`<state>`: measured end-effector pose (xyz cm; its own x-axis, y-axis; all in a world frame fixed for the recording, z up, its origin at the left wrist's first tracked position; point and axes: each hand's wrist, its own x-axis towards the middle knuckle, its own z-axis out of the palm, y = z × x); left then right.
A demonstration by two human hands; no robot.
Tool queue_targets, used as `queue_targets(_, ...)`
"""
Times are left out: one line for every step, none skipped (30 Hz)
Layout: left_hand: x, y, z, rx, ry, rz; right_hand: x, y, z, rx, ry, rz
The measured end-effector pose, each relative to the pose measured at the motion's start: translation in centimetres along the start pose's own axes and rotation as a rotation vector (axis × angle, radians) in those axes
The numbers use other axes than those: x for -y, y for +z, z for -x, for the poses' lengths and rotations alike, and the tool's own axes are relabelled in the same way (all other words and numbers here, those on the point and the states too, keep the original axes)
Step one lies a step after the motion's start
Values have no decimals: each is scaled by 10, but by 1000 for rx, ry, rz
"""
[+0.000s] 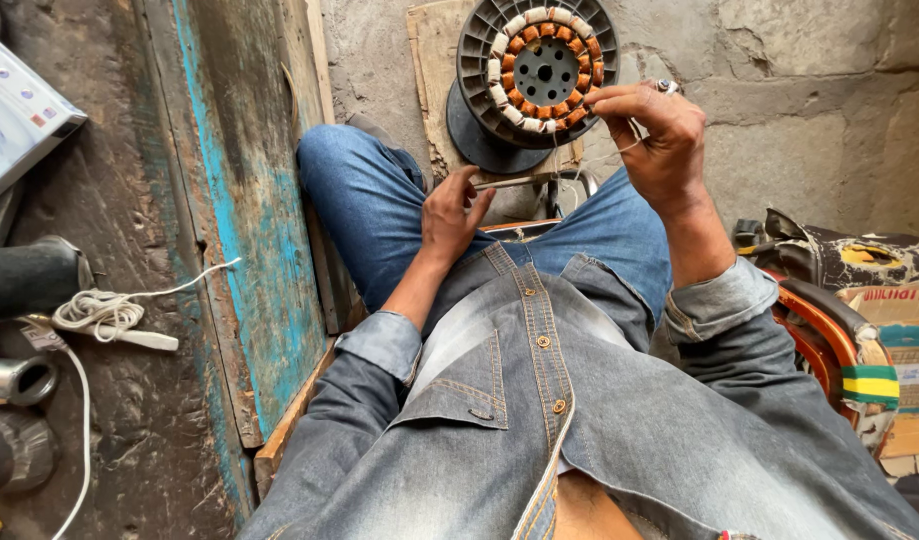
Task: The person sits cross-legged and winds a white string around the copper coils of a motor stator resting on a small stool. They repeatedly pull the string, loop it around individual coils, and tighten it to secure the windings.
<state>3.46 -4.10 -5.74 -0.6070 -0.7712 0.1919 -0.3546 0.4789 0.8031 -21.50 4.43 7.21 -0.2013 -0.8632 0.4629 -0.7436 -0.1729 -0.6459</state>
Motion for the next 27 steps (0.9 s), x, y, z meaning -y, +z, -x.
queue_targets(0, 0, -3, 28, 18, -18, -1, 0, -1, 2, 0, -3)
queue_targets(0, 0, -5, 33, 14, -20, -1, 1, -2, 6, 2, -3)
queue_targets(-2, 0, -5, 42, 7, -20, -1, 1, -2, 12, -2, -16)
queue_targets(-2, -1, -6, 51, 0, -21, -2, 2, -3, 17, -8, -29)
queue_targets(-3, -2, -7, 48, -12, -11, -4, 3, -5, 19, -15, -44)
queue_targets(-3, -3, -7, 48, -24, -2, -5, 3, -7, 39, -24, -48)
queue_targets(-4, -4, -8, 49, -34, 8, -7, 3, -10, 58, -33, -50)
queue_targets(-4, -4, -8, 53, -34, 4, -9, 2, -14, 77, -42, -50)
queue_targets(-4, -4, -8, 58, -35, 1, -10, 1, -18, 100, -26, -49)
queue_targets(-4, -4, -8, 62, -36, -3, -11, 1, -22, 123, -11, -49)
queue_targets(-4, -3, -8, 65, -39, -3, -12, 0, -27, 145, 0, -48)
queue_targets(-3, -3, -9, 67, -41, -3, -11, 1, -32, 167, 14, -31)
queue_targets(-3, -3, -9, 69, -45, -3, -10, 3, -37, 190, 29, -15)
queue_targets(-3, -2, -9, 74, -48, -6, -9, 4, -41, 214, 45, 1)
queue_targets(-3, -2, -9, 79, -51, -10, -7, 5, -45, 244, 75, -1)
queue_targets(-3, -2, -9, 83, -54, -15, -6, 7, -49, 274, 104, -4)
queue_targets(-3, -2, -9, 80, -53, -13, -4, 8, -52, 305, 133, -8)
queue_targets(-3, -2, -9, 78, -53, -10, -2, 9, -53, 325, 199, -2)
queue_targets(-3, -2, -9, 76, -51, -8, -1, 9, -53, 344, 264, 4)
queue_targets(-3, -2, -8, 82, -53, -15, 0, 10, -53, 364, 331, 10)
queue_targets(-3, -2, -8, 90, -54, -21, 0, 11, -52, 350, 317, 2)
queue_targets(-2, -2, -8, 96, -54, -27, 0, 11, -52, 337, 302, -4)
queue_targets(-2, -2, -8, 90, -57, -16, -1, 12, -51, 325, 286, -11)
queue_targets(-1, -2, -8, 85, -60, -5, -2, 13, -50, 305, 261, -46)
queue_targets(-1, -1, -8, 80, -64, 6, -3, 14, -49, 284, 235, -80)
queue_targets(-2, 0, -8, 76, -86, 49, -4, 15, -49, 263, 207, -114)
queue_targets(-3, 2, -8, 72, -108, 91, -5, 15, -48, 255, 201, -104)
